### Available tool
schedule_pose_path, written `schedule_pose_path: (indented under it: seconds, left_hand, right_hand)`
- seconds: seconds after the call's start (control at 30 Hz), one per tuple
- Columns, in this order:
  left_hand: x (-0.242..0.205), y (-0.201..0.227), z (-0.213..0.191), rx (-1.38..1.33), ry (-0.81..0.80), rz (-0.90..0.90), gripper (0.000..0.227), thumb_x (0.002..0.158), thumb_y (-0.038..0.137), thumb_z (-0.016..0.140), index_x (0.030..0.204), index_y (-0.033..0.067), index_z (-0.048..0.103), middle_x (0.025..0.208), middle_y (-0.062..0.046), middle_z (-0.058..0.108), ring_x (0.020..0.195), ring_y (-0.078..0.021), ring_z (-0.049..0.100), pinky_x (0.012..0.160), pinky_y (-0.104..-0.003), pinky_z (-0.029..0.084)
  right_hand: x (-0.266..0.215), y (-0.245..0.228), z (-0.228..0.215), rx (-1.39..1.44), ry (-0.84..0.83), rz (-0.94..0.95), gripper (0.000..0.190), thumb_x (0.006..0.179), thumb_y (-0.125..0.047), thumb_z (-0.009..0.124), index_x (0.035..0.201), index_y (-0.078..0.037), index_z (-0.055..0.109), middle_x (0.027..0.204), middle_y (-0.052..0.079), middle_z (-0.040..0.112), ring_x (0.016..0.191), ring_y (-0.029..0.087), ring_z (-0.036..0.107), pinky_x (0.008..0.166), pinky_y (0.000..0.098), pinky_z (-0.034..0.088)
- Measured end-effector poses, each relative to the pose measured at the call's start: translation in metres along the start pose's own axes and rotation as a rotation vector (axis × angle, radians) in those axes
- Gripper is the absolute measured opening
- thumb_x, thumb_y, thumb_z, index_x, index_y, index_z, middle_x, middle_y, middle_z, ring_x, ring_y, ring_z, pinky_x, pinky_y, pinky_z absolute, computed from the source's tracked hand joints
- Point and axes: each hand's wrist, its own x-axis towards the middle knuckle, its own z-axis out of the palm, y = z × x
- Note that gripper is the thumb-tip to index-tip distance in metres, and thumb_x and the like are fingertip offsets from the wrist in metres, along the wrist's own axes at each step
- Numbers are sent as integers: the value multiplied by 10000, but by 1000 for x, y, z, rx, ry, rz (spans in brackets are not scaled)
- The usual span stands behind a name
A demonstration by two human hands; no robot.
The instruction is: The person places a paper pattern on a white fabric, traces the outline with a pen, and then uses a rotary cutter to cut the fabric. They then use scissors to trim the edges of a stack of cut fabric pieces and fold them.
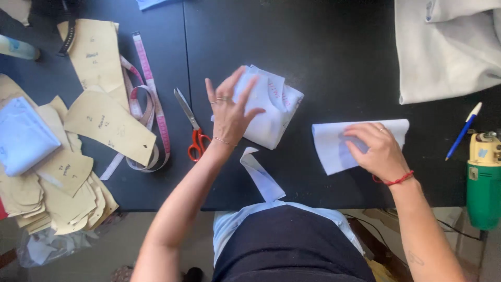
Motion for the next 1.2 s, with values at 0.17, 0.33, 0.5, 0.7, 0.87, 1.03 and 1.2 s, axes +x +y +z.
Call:
schedule_pose_path:
  seconds: [0.17,0.33,0.5,0.7,0.87,1.03,1.2]
  left_hand:
    - [-6,-20,5,-115,-379,-462,546,616,360,756,1061,209,478,903,12,497,830,-180,545,811,-389,385]
    - [6,-17,7,-133,-512,-515,580,539,389,793,995,261,459,831,70,506,819,-162,549,841,-420,327]
    - [31,21,1,42,-250,-253,360,694,344,705,829,147,435,813,-70,465,677,-235,476,545,-334,378]
    - [-8,78,70,202,-579,-570,552,608,556,691,906,142,479,840,-51,516,597,-202,600,432,-313,472]
    - [-9,56,12,-339,-651,-694,357,766,400,572,889,88,449,908,-129,554,721,-277,565,550,-365,444]
    - [-33,52,-42,-909,-454,-866,294,787,298,512,983,82,474,1058,-108,561,911,-202,572,653,-246,490]
    - [-124,65,-86,-840,-46,-1336,483,623,313,673,1033,74,585,967,-51,644,897,-127,555,725,-304,440]
  right_hand:
    - [17,9,11,-168,-337,177,454,641,-237,701,1064,-179,546,987,9,544,960,232,515,843,381,404]
    - [28,7,7,-233,-512,325,291,649,-291,725,910,-202,632,848,-15,521,936,208,504,849,365,380]
    - [15,16,-9,21,-306,202,185,651,-193,683,777,-114,573,821,37,553,797,222,512,744,324,373]
    - [-2,-11,-38,19,76,540,253,772,-208,721,877,-38,566,780,91,606,664,192,553,615,319,402]
    - [-5,3,-37,215,265,521,301,860,-144,704,1013,26,508,905,129,580,768,175,516,670,284,395]
    - [30,-22,-37,267,346,381,227,972,-154,689,980,32,560,913,113,595,836,161,511,718,293,392]
    - [61,-75,-22,371,649,66,239,918,-10,686,1041,164,576,975,226,592,920,280,561,805,384,459]
